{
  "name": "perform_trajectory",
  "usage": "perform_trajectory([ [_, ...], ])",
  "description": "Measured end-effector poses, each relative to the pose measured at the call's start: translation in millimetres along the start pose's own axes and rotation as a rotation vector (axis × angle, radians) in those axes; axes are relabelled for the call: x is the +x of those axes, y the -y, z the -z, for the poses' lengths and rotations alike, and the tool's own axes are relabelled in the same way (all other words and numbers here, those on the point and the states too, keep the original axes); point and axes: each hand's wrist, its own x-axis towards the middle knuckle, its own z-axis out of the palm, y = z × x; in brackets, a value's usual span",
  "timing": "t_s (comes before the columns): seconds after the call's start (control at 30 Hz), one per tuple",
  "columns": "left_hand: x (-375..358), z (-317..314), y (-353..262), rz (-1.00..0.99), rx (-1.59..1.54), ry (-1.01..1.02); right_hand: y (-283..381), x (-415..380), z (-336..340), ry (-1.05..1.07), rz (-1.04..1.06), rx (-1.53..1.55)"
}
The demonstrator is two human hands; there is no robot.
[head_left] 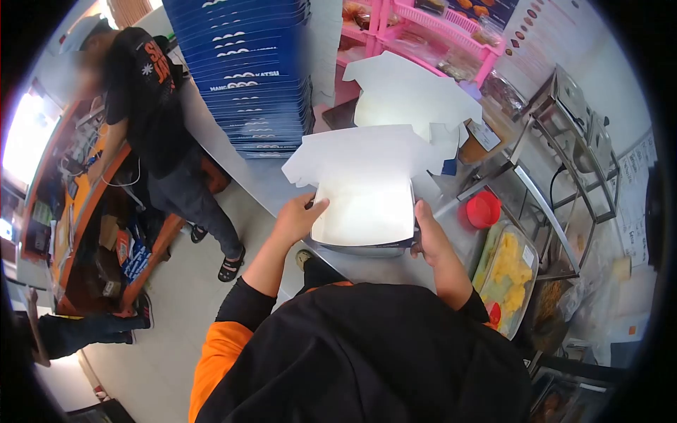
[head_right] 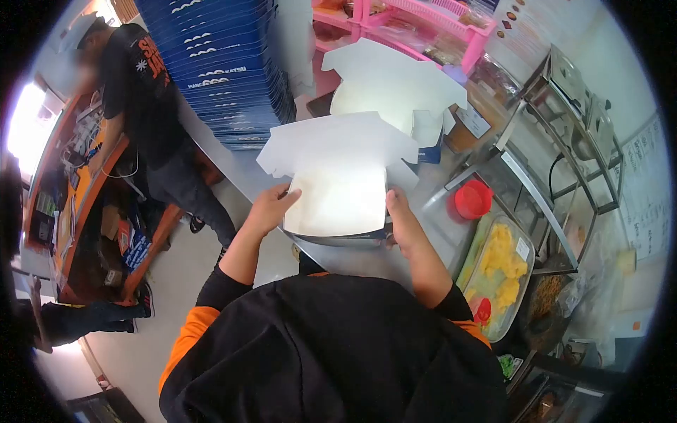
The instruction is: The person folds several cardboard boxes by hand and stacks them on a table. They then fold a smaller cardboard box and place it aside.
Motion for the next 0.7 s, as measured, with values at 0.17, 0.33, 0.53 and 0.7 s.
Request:
perform_trajectory([
  [0.17, -4.7, 13.9, -17.1, -0.177, 0.313, 0.045, 6.2, -22.8, 9.7, 0.263, 0.037, -0.524],
  [0.33, -0.7, 22.8, -18.4, -0.207, 0.412, 0.133, -30.9, -19.4, 13.7, 0.225, 0.399, -0.878],
  [0.53, 5.3, 27.2, -17.3, -0.269, 0.438, 0.172, -21.8, -35.1, 1.7, 0.160, 0.368, -1.150],
  [0.7, 10.1, 28.8, -10.4, -0.265, 0.527, 0.202, -36.4, -30.5, 0.5, 0.062, 0.491, -1.181],
])
